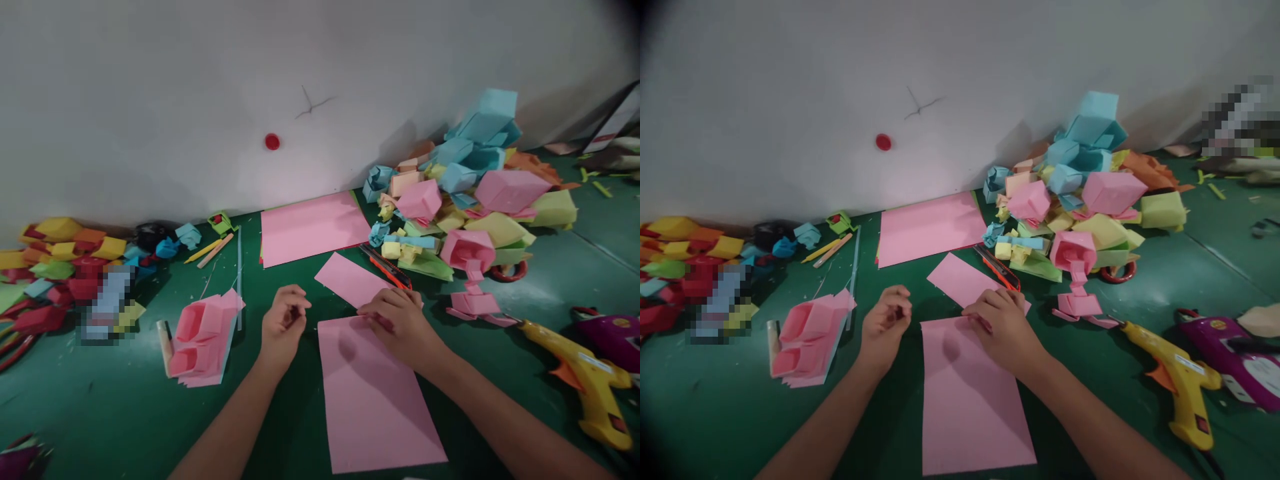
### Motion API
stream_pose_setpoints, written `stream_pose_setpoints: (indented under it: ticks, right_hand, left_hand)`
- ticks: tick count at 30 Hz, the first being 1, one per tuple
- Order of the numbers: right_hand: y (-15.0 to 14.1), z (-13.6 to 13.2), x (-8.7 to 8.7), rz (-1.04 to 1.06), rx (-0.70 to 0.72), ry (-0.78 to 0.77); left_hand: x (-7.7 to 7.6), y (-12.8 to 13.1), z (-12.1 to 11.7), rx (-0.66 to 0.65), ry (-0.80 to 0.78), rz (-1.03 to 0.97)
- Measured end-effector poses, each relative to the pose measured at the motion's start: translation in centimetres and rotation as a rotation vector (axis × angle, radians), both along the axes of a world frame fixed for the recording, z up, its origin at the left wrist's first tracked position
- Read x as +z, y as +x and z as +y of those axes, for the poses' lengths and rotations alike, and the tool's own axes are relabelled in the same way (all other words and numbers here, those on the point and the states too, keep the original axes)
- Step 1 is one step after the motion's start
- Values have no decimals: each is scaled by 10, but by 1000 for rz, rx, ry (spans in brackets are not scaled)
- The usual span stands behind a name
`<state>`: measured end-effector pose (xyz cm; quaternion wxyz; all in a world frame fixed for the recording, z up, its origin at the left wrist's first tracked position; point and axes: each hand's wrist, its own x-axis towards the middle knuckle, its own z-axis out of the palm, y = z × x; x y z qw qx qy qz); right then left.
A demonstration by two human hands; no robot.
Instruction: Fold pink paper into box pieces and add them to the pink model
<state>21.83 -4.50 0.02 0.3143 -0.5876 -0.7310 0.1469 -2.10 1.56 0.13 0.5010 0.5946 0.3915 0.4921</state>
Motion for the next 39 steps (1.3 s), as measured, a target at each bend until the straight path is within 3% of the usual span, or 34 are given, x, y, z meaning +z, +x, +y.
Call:
stream_pose_setpoints:
  ticks: [3,5,18,26,32,35,39]
  right_hand:
    - [1,-1,4,51,5,74]
    - [1,-2,7,100,8,125]
    - [3,-5,9,313,11,91]
    - [4,-4,12,400,-1,50]
    - [17,1,10,557,-58,6]
    - [22,3,11,594,-83,26]
    - [26,4,13,602,-112,24]
  left_hand:
    - [2,-2,6,27,-325,-391]
    - [4,-4,9,37,-426,-496]
    - [10,-5,11,39,-498,-606]
    - [5,-9,12,12,-454,-505]
    - [17,-11,9,-81,-464,-409]
    - [27,-18,13,-211,-481,-231]
    - [41,-29,19,-454,-402,201]
